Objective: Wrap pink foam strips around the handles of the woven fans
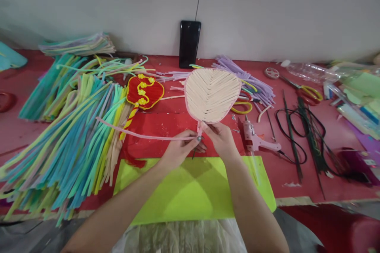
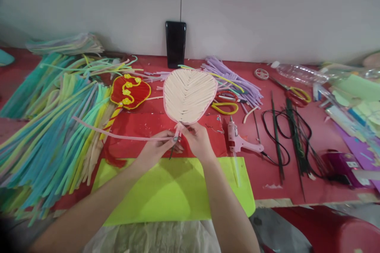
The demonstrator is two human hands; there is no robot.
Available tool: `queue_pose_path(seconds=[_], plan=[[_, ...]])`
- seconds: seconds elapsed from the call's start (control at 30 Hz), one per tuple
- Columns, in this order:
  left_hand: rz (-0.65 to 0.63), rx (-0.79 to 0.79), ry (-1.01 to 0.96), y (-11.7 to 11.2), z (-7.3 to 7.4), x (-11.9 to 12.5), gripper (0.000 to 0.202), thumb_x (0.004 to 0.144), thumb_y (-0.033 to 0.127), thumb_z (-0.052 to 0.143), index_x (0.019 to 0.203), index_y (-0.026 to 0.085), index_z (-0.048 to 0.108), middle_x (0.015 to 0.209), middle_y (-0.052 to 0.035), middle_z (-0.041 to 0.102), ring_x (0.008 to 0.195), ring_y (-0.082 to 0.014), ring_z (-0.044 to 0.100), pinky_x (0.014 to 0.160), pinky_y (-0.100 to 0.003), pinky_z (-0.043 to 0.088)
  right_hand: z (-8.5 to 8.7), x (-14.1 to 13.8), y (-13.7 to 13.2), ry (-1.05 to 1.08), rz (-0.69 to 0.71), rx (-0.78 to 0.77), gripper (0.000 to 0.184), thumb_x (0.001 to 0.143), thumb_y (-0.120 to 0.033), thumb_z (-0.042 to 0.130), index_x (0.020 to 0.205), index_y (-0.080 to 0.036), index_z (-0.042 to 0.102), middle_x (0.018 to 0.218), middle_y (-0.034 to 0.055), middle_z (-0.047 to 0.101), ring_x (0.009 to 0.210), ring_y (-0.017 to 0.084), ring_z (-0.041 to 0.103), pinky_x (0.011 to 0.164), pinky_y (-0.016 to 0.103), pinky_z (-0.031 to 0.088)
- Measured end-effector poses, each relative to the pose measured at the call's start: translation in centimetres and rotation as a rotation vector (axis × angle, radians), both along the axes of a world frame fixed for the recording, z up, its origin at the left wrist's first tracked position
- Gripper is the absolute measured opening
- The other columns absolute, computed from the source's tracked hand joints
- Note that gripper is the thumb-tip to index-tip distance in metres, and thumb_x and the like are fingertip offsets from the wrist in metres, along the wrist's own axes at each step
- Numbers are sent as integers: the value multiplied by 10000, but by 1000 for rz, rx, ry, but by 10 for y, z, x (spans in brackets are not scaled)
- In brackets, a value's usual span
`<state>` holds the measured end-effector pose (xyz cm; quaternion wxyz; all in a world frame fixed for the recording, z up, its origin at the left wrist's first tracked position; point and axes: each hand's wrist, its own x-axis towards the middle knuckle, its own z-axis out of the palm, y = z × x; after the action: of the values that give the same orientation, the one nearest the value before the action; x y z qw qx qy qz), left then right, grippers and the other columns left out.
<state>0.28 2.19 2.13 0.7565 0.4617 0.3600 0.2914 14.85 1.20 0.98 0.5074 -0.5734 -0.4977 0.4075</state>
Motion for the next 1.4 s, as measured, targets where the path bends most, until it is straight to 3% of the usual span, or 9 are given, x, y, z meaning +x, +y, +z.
queue_pose_path(seconds=[0.3,0.63,0.8,0.93,1.07,1.2,1.4], plan=[[0,-39,37,3,-8,-1,269,724,388,631,773,140,538,700,-36,655,640,-140,640,660,-287,528,-3,2,2,-46,59,-15,229,789,-365,543,725,-174,651,730,25,659,728,165,584,724,287,444],[-26,-41,30,2,-16,-2,252,736,366,629,841,149,556,739,-31,657,672,-129,638,680,-267,528,-10,5,2,-28,1,-28,202,782,-350,556,776,-177,659,793,33,679,805,182,602,783,309,449],[20,-55,21,3,-13,-1,299,722,415,626,819,139,562,745,-42,652,662,-143,634,693,-296,530,-10,3,2,10,-27,-22,192,777,-339,564,785,-172,659,794,40,687,811,181,611,782,310,461],[36,85,115,3,-13,-3,252,756,364,602,873,141,586,841,-54,654,721,-140,626,714,-283,515,-5,1,2,9,-65,-8,185,781,-323,560,764,-168,658,762,31,691,783,167,620,773,297,471],[197,259,193,6,-12,-6,198,772,302,589,916,166,601,905,-37,654,834,-130,616,766,-245,488,-4,0,2,46,-107,20,167,758,-324,589,749,-175,664,758,24,693,778,161,625,782,296,476],[339,319,234,8,-8,-9,127,746,266,608,817,160,619,813,-23,662,760,-124,626,716,-229,497,-8,-3,2,149,-147,29,156,698,-320,653,776,-187,671,819,18,697,805,159,628,814,306,476],[371,396,258,8,-5,-13,107,735,255,621,781,159,634,781,-23,675,733,-128,634,695,-229,511,-10,-6,0,122,-133,35,160,697,-322,653,790,-193,669,852,22,696,841,162,625,861,330,465]])
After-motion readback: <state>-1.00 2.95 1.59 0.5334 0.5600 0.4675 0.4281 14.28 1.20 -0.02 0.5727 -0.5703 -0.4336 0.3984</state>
